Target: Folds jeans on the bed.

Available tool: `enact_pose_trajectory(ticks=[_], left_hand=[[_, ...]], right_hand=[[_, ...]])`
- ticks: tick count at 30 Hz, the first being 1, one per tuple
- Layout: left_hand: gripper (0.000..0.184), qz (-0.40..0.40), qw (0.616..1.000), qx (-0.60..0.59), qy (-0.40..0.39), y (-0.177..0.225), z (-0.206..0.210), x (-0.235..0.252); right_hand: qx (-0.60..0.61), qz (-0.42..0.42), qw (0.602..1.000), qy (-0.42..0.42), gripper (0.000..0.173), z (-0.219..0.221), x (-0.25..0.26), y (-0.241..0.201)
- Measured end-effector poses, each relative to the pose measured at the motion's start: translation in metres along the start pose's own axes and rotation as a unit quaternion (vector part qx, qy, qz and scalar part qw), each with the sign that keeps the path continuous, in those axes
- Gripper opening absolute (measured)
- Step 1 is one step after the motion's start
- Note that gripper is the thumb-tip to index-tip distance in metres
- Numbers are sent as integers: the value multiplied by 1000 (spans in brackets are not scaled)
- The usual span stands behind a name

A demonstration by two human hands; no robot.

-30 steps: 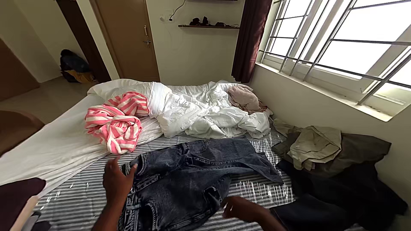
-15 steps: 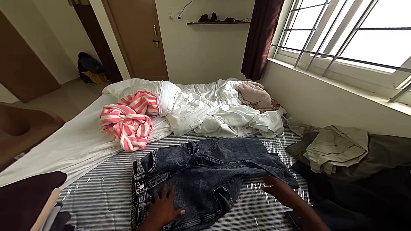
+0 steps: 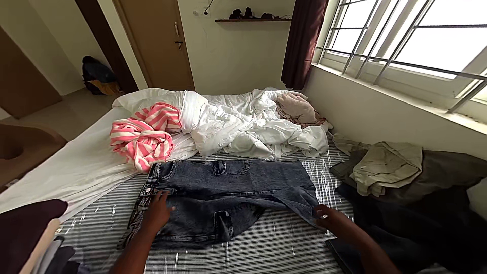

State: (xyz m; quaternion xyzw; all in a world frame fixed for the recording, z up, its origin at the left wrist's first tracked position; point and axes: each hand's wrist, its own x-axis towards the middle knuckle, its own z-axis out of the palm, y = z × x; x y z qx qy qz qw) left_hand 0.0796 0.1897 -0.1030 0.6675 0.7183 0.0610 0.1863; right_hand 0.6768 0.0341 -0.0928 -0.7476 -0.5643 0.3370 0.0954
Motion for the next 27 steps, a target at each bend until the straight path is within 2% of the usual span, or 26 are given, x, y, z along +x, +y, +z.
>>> enact_pose_trajectory(ticks=[2,5,8,10,12,14,15,17,19,20,21,22,24,27], left_hand=[[71,58,995,-11,-78,11,13,-5],[92,103,974,27,-199,32,36,-29],[106,70,951,104,-284,41,46,-53],[108,68,944,127,-297,31,49,-56],[103,79,945,110,-298,18,45,-51],[93,94,948,63,-297,10,36,-46],[89,96,951,37,-292,8,30,-45],[86,82,958,-10,-273,9,17,-46],[85,68,967,-42,-241,7,7,-43],[84,61,972,-53,-219,2,3,-41],[84,51,977,-60,-197,-5,-1,-38],[85,35,982,-65,-173,-15,-6,-34],[86,-12,991,-77,-112,-42,-17,-25],[93,-144,982,-119,-23,-79,-27,-22]], right_hand=[[-23,17,1000,11,69,9,14,-3],[-75,56,995,36,83,31,33,-7],[-123,62,987,79,67,53,47,-4],[-135,69,986,76,52,52,46,-5],[-116,40,991,51,38,32,39,-11],[1,-40,998,49,32,0,25,-12],[113,-81,988,68,31,-13,16,-9],[341,-102,921,161,24,-25,6,3],[438,-53,839,318,35,-29,10,25],[476,-17,799,367,41,-29,13,35],[509,28,773,377,44,-27,16,43],[525,73,769,358,49,-24,16,49],[477,138,824,275,61,-14,14,57],[309,189,919,155,72,0,22,70]])
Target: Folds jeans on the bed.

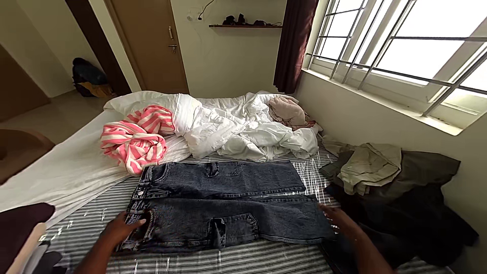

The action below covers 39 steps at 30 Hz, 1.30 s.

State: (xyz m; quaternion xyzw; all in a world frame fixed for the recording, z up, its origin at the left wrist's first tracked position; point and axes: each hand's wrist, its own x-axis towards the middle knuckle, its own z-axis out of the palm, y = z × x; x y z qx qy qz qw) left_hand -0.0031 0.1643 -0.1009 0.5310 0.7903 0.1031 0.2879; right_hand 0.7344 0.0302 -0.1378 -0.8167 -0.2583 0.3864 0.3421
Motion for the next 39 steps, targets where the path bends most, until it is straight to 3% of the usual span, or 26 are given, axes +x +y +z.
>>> enact_pose_trajectory(ticks=[3,5,9,11,13,15,17,20,24,27,31,34,36,38,39], left_hand=[[101,-106,992,-68,-2,-25,3,3],[95,-145,980,-139,-16,-32,10,2],[94,-168,956,-240,-29,-34,20,6],[88,-166,952,-258,4,-39,21,11],[83,-152,957,-231,85,-44,15,13],[77,-143,965,-162,150,-48,8,11],[77,-158,973,-100,134,-51,8,11],[84,-192,979,-38,59,-54,17,20],[91,-191,965,-163,71,-56,21,19],[77,-202,949,-218,103,-62,23,20],[69,-213,967,-96,106,-61,20,20],[90,-229,964,40,129,-29,14,4],[85,-158,968,77,177,-1,11,-9],[62,-17,977,88,192,27,19,-13],[52,64,979,101,163,41,29,-13]], right_hand=[[-142,-2,990,6,77,9,19,5],[-177,-10,984,4,68,15,24,3],[-121,-36,991,-47,49,29,17,-4],[-80,-79,992,-62,42,28,13,-10],[-35,-134,990,-20,34,18,17,-11],[-43,-159,983,76,27,10,28,-4],[-115,-135,978,105,30,12,32,1],[-234,-64,969,45,42,24,34,2],[-211,-71,973,54,50,31,39,6],[-162,-111,978,74,40,29,41,2],[-142,-140,967,162,33,29,33,-3],[-235,-113,947,188,50,45,20,-6],[-277,-135,930,200,62,63,7,-16],[-305,-217,911,173,58,87,-6,-30],[-311,-263,902,141,54,102,-11,-38]])
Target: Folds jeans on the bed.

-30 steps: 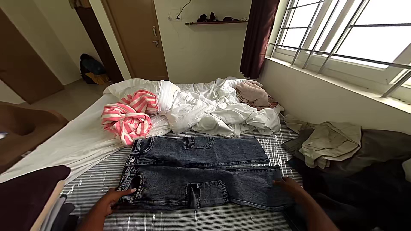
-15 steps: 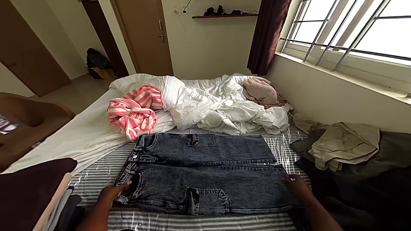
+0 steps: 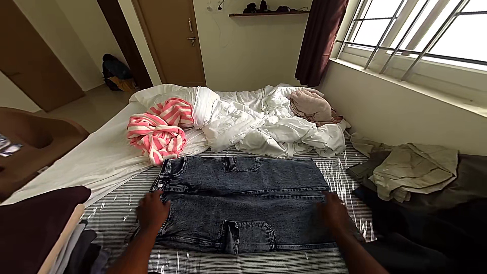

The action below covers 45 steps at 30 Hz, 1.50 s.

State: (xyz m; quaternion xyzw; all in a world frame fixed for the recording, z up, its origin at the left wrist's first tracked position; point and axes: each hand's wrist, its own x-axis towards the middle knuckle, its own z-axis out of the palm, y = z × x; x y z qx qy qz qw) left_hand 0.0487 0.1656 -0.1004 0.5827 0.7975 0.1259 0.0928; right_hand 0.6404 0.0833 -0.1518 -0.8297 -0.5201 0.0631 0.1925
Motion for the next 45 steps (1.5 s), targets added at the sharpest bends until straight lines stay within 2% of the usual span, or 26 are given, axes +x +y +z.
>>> enact_pose_trajectory(ticks=[2,4,6,7,8,10,12,17,20,22,26,31,36,39,42,45], left_hand=[[40,167,982,11,-84,37,22,-6],[42,304,939,36,-155,76,55,-24],[52,379,901,47,-207,106,85,-45],[58,389,894,45,-216,113,102,-54],[62,386,897,35,-211,115,120,-62],[67,371,917,22,-148,109,153,-73],[70,352,930,30,-99,106,164,-76],[103,249,965,67,-48,85,149,-71],[109,167,982,82,-15,68,143,-61],[109,125,987,90,-39,62,135,-55],[108,102,984,100,-111,65,119,-56],[107,79,972,125,-183,63,96,-70],[123,33,927,127,-351,59,62,-73],[123,66,874,169,-450,52,37,-67],[112,93,856,105,-497,32,17,-63],[93,69,876,-50,-475,12,12,-56]], right_hand=[[10,-101,993,-52,50,20,-7,-36],[-1,-184,977,-106,53,48,-22,-73],[-8,-250,957,-145,57,71,-42,-102],[-12,-277,948,-153,60,82,-51,-110],[-21,-296,941,-163,64,91,-57,-112],[-50,-306,936,-168,76,104,-62,-102],[-74,-300,942,-133,88,106,-58,-83],[-130,-219,965,-62,92,91,-40,-29],[-146,-143,978,-44,96,78,-28,-5],[-154,-114,981,-30,99,79,-23,4],[-156,-99,981,-59,103,74,-22,4],[-173,-98,963,-183,103,44,-28,3],[-195,-107,932,-286,103,15,-40,11],[-204,-100,920,-320,103,8,-47,6],[-187,-83,916,-346,104,6,-48,0],[-143,-61,922,-356,106,5,-37,-1]])
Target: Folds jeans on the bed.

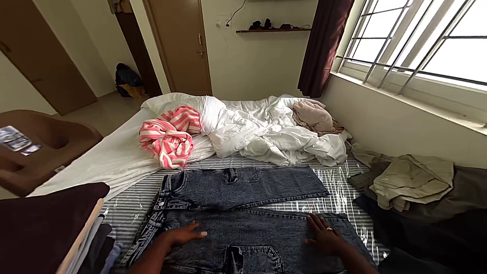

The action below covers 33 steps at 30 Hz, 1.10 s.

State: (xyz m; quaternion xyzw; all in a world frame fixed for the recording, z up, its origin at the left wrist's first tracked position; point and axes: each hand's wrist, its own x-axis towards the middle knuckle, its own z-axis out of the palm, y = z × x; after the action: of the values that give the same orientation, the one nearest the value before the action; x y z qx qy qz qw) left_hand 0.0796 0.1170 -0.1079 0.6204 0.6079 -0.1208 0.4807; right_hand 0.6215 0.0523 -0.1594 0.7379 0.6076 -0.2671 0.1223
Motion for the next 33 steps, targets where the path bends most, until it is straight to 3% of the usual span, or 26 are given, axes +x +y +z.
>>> enact_pose_trajectory(ticks=[4,8,11,15,18,27,33], left_hand=[[76,14,994,-44,101,3,-19,8],[65,27,989,-36,139,15,-28,19],[63,30,987,34,152,19,-20,29],[92,-53,985,114,115,27,2,34],[101,-87,982,138,92,35,11,38],[87,-72,977,120,159,33,5,59],[86,-61,979,93,170,26,-1,61]], right_hand=[[53,-18,998,28,82,-21,6,-9],[55,-30,997,42,75,-23,6,-15],[41,-22,998,42,78,-19,12,-20],[25,-18,999,27,92,-9,14,-37],[3,5,1000,-8,109,-4,15,-52],[24,7,997,79,106,11,30,-49],[23,-1,996,87,106,13,37,-45]])
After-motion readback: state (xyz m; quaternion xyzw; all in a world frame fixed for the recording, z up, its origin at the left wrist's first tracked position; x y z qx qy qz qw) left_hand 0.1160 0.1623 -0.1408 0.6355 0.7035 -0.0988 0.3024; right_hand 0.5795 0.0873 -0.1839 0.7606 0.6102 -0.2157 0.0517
